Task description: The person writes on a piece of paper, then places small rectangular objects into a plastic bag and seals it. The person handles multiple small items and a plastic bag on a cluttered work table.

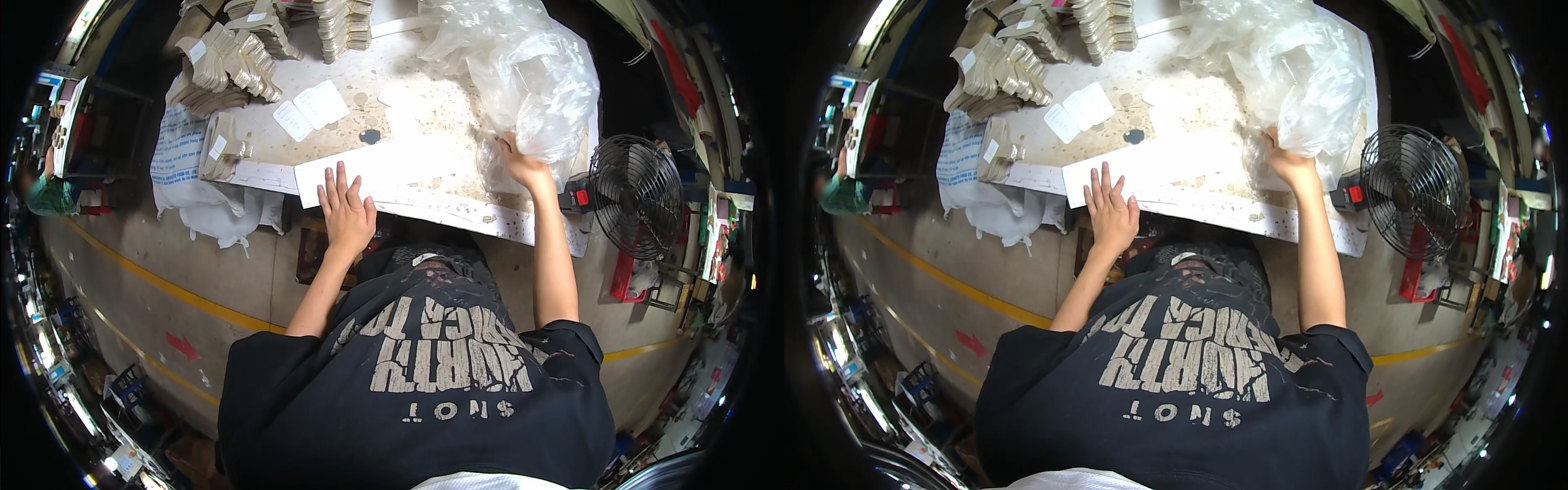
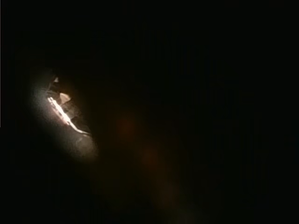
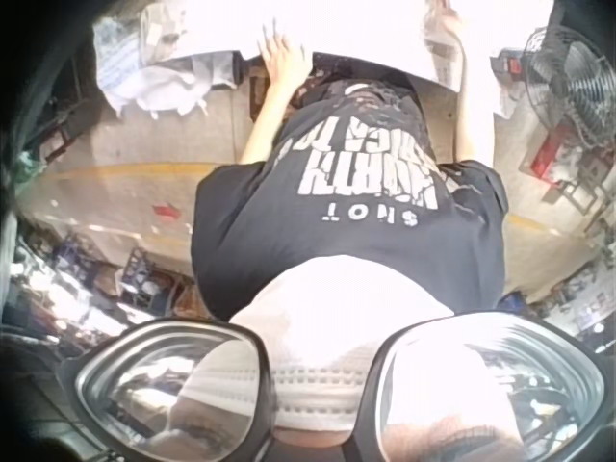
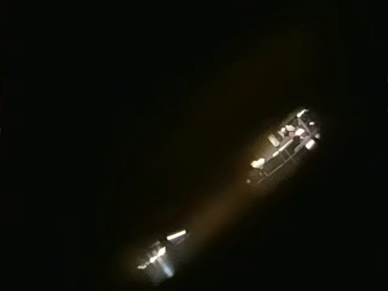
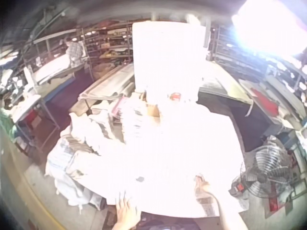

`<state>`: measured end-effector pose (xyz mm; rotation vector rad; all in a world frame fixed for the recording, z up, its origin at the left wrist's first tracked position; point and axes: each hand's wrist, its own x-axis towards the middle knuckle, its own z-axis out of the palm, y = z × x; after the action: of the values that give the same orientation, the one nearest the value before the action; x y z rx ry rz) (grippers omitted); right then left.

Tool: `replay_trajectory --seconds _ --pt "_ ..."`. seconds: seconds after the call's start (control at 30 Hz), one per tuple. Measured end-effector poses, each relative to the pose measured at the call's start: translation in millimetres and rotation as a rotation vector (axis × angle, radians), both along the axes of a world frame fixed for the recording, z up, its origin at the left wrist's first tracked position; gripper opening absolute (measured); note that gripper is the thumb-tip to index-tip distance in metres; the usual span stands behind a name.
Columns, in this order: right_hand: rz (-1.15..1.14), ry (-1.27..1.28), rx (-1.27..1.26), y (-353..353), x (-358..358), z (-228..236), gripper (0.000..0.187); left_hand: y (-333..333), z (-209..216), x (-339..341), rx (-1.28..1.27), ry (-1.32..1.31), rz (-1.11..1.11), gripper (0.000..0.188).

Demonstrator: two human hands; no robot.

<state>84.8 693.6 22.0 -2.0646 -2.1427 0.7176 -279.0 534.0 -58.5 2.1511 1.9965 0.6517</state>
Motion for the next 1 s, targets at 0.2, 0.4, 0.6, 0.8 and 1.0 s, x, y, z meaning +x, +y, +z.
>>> replay_trajectory --seconds 0.2,0.4,0.6,0.8,1.0 --pt "0.181 0.343 -0.537 -48.6 -59.3 84.1 0.069 -3.3 1.2 0.2 -0.015 0.035 0.028 0.048" --pt "-0.084 0.165 0.078 -81.6 -64.8 23.8 0.056 -1.2 27.5 3.5 -0.034 0.044 -0.009 0.036" --pt "-0.088 0.452 -0.073 -94.6 -50.2 38.2 0.034 47.5 39.1 14.6 0.083 -0.100 0.082 0.033" --pt "-0.053 0.294 -0.094 -112.9 -57.2 25.4 0.033 123.2 40.7 45.5 0.019 -0.219 0.039 0.042" --pt "-0.012 0.284 0.040 -111.0 -31.9 -27.5 0.033 166.9 30.3 59.4 -0.188 -0.069 0.040 0.065"
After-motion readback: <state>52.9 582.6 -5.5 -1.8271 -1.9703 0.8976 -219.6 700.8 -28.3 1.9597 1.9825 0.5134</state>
